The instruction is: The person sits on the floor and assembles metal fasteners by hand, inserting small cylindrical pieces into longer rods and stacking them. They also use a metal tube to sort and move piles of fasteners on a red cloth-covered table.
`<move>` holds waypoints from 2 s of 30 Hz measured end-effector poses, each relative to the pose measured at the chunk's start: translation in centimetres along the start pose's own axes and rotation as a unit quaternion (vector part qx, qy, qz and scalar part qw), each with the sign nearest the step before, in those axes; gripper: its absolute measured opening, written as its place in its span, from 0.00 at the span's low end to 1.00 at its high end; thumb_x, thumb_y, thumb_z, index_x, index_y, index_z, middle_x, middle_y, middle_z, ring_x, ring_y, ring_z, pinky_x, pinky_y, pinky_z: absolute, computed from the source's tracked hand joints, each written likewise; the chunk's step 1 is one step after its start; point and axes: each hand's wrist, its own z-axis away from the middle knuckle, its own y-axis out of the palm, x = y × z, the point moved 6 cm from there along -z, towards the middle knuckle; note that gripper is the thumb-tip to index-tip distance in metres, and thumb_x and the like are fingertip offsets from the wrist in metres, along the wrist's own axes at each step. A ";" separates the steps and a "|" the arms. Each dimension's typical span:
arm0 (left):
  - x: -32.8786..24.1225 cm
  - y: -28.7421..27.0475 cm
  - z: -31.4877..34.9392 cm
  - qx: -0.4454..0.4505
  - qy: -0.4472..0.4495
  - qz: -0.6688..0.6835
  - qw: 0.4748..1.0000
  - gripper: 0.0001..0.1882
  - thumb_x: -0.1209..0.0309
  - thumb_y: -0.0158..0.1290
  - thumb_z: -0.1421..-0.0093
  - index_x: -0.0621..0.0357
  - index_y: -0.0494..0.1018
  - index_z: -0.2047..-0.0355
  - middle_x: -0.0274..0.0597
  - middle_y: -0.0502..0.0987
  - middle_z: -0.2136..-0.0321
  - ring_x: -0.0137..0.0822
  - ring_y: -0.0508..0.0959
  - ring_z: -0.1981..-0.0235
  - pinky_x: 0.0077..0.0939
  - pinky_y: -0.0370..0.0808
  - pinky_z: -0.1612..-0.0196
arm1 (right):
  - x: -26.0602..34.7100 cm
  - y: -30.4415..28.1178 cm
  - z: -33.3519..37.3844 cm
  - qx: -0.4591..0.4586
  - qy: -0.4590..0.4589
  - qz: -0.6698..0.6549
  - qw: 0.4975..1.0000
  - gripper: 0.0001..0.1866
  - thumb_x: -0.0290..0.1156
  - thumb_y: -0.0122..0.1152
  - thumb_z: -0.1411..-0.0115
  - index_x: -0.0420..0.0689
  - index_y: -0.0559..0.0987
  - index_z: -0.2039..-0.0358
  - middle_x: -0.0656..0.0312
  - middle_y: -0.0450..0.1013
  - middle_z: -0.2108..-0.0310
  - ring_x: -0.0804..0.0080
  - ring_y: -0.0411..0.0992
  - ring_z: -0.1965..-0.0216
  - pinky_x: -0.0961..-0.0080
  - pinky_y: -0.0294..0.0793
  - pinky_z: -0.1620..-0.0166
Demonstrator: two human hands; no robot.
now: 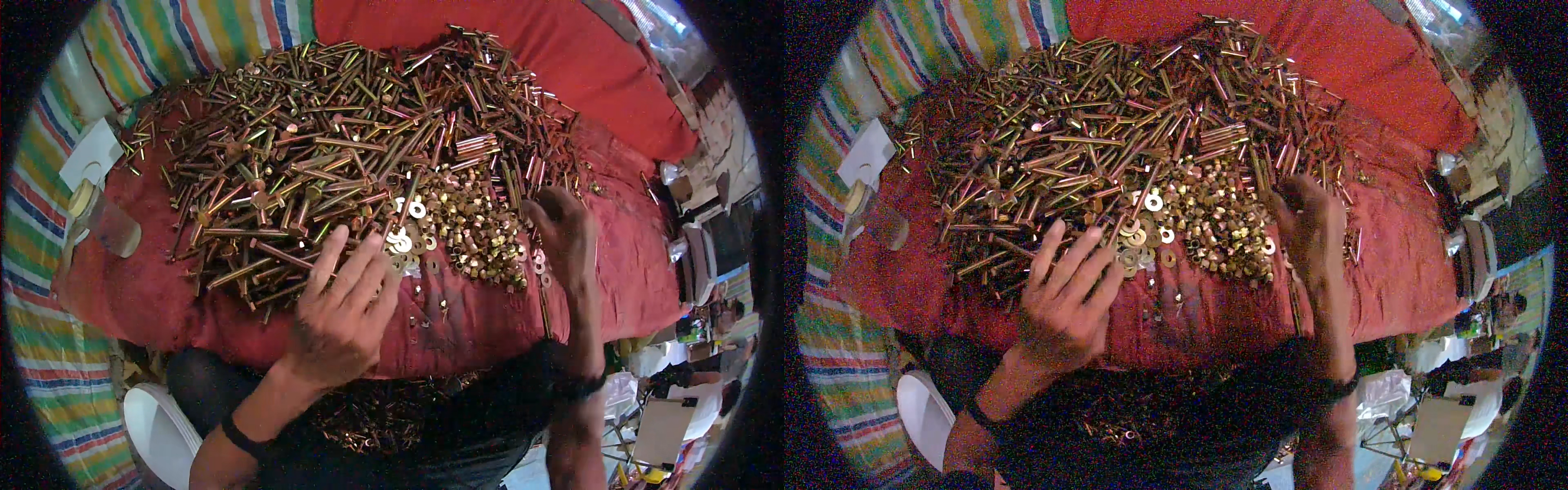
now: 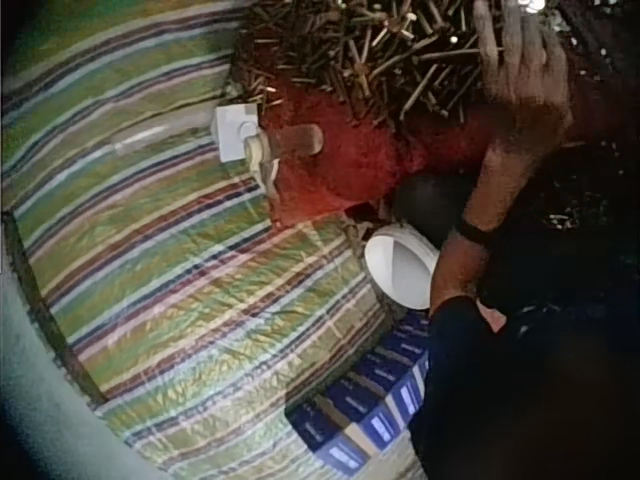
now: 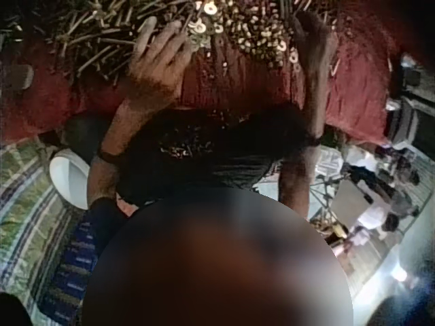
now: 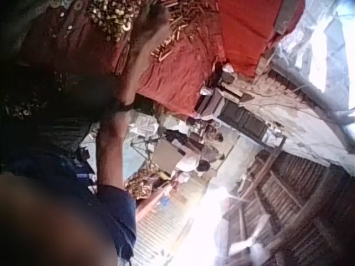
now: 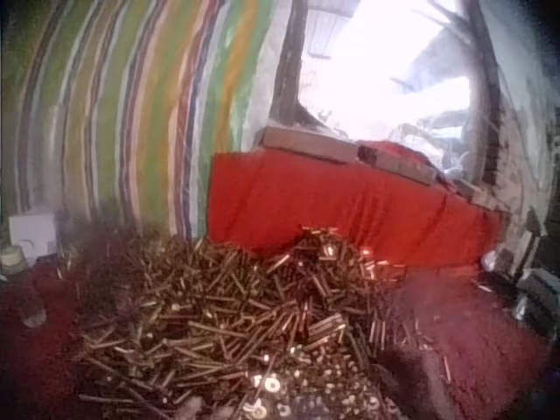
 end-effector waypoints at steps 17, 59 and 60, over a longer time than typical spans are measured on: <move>1.4 2.6 -1.2 -0.021 -0.031 -0.061 0.997 0.13 0.72 0.54 0.46 0.69 0.80 0.63 0.49 0.76 0.66 0.48 0.77 0.48 0.71 0.59 0.31 | -2.8 6.4 -6.2 0.100 -0.136 0.363 0.916 0.20 0.41 0.72 0.48 0.39 0.79 0.62 0.47 0.81 0.69 0.48 0.82 0.65 0.51 0.81 0.64; 2.0 0.8 -0.1 -0.096 -0.326 0.667 0.663 0.11 0.86 0.55 0.36 0.69 0.72 0.54 0.50 0.81 0.56 0.35 0.84 0.55 0.30 0.84 0.49 | 8.1 6.0 8.6 0.264 0.170 -0.310 0.897 0.10 0.29 0.58 0.33 0.34 0.82 0.60 0.65 0.78 0.71 0.78 0.72 0.69 0.76 0.72 0.64; 1.8 1.2 0.0 -0.085 -0.331 0.688 0.640 0.11 0.86 0.54 0.36 0.70 0.71 0.54 0.52 0.81 0.56 0.38 0.84 0.54 0.33 0.84 0.47 | 8.2 5.9 8.9 0.264 0.170 -0.313 0.896 0.10 0.28 0.58 0.32 0.34 0.81 0.60 0.64 0.78 0.71 0.77 0.72 0.69 0.75 0.72 0.64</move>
